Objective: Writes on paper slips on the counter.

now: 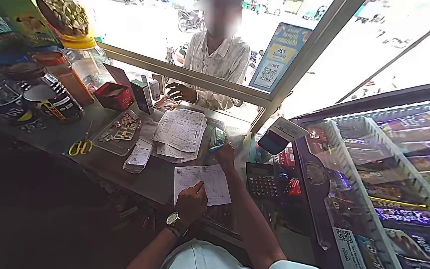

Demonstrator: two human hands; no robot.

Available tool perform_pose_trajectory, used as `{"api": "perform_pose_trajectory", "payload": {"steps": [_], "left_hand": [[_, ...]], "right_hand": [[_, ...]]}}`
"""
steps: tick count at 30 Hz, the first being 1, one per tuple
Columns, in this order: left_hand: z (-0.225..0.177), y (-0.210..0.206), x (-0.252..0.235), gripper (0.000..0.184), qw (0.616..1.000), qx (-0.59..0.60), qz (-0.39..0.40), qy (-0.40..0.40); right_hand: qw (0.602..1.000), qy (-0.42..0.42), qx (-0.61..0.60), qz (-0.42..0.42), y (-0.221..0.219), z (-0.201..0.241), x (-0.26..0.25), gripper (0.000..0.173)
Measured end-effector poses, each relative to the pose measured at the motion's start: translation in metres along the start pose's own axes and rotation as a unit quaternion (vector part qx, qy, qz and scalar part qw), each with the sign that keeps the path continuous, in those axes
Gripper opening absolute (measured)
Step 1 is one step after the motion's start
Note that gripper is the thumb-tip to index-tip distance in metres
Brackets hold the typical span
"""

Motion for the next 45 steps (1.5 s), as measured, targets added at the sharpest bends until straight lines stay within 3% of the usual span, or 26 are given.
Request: {"api": "perform_pose_trajectory", "payload": {"steps": [1,2,3,5,9,15,19,22,25,27,29,31,34,39,41,42,45], "left_hand": [[0.000,0.000,-0.001,0.024,1.000,0.001,0.000,0.001],[0.000,0.000,-0.001,0.024,1.000,0.000,-0.004,-0.001],[0.000,-0.001,0.000,0.024,1.000,-0.002,-0.010,-0.003],[-0.002,-0.002,0.000,0.024,1.000,-0.007,-0.013,-0.002],[-0.001,-0.003,0.000,0.022,1.000,-0.006,-0.025,-0.004],[-0.001,-0.002,0.000,0.024,0.999,-0.003,-0.030,-0.010],[-0.001,-0.001,0.000,0.024,0.999,-0.003,-0.035,-0.014],[-0.002,0.001,-0.002,0.024,0.999,0.000,-0.041,-0.012],[-0.002,0.001,0.000,0.023,0.999,0.002,-0.046,-0.014],[-0.001,-0.001,0.000,0.024,0.999,0.002,-0.048,-0.016],[0.000,-0.002,0.000,0.024,0.998,-0.001,-0.053,-0.017],[0.000,-0.002,0.000,0.023,0.998,-0.001,-0.055,-0.017],[-0.001,0.001,-0.001,0.023,0.999,0.002,-0.048,-0.016],[-0.002,0.002,-0.001,0.024,0.999,-0.007,-0.036,-0.014],[-0.001,0.001,-0.001,0.024,0.999,-0.011,-0.035,-0.015],[0.000,0.000,-0.001,0.025,0.999,-0.009,-0.033,-0.017],[0.001,-0.002,-0.002,0.025,1.000,0.005,-0.012,-0.014]], "right_hand": [[0.989,0.006,-0.145,0.008,0.009,-0.005,0.004,0.068],[0.953,0.010,-0.301,0.028,0.015,-0.011,0.013,0.062],[0.898,0.008,-0.435,0.058,0.020,-0.015,0.026,0.056],[0.799,0.013,-0.588,0.121,0.031,-0.017,0.058,0.054],[0.712,0.053,-0.682,0.156,0.036,-0.021,0.105,0.060],[0.565,0.070,-0.790,0.230,0.023,-0.035,0.128,0.078],[0.433,0.048,-0.845,0.310,0.009,-0.044,0.128,0.050],[0.399,0.064,-0.849,0.340,0.002,-0.043,0.127,0.041],[0.428,0.065,-0.849,0.303,0.004,-0.039,0.132,0.047],[0.520,0.070,-0.817,0.240,0.007,-0.034,0.134,0.065],[0.612,0.103,-0.761,0.186,0.009,-0.028,0.134,0.073],[0.670,0.118,-0.716,0.159,0.012,-0.024,0.135,0.075],[0.681,0.107,-0.706,0.160,0.010,-0.020,0.138,0.074],[0.645,0.121,-0.732,0.183,0.005,-0.020,0.139,0.074],[0.659,0.122,-0.722,0.169,0.004,-0.021,0.135,0.074],[0.694,0.122,-0.696,0.140,0.008,-0.024,0.129,0.072],[0.889,0.123,-0.441,-0.015,0.026,-0.043,0.083,0.067]]}}
Point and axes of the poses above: each hand's wrist, its own x-axis away from the middle knuckle, its own y-axis out of the back of the hand, z = x × y, the point moved 3 cm from there along -x, towards the middle knuckle, and after that the axes turned 9 degrees about x, right-handed, at the moved point
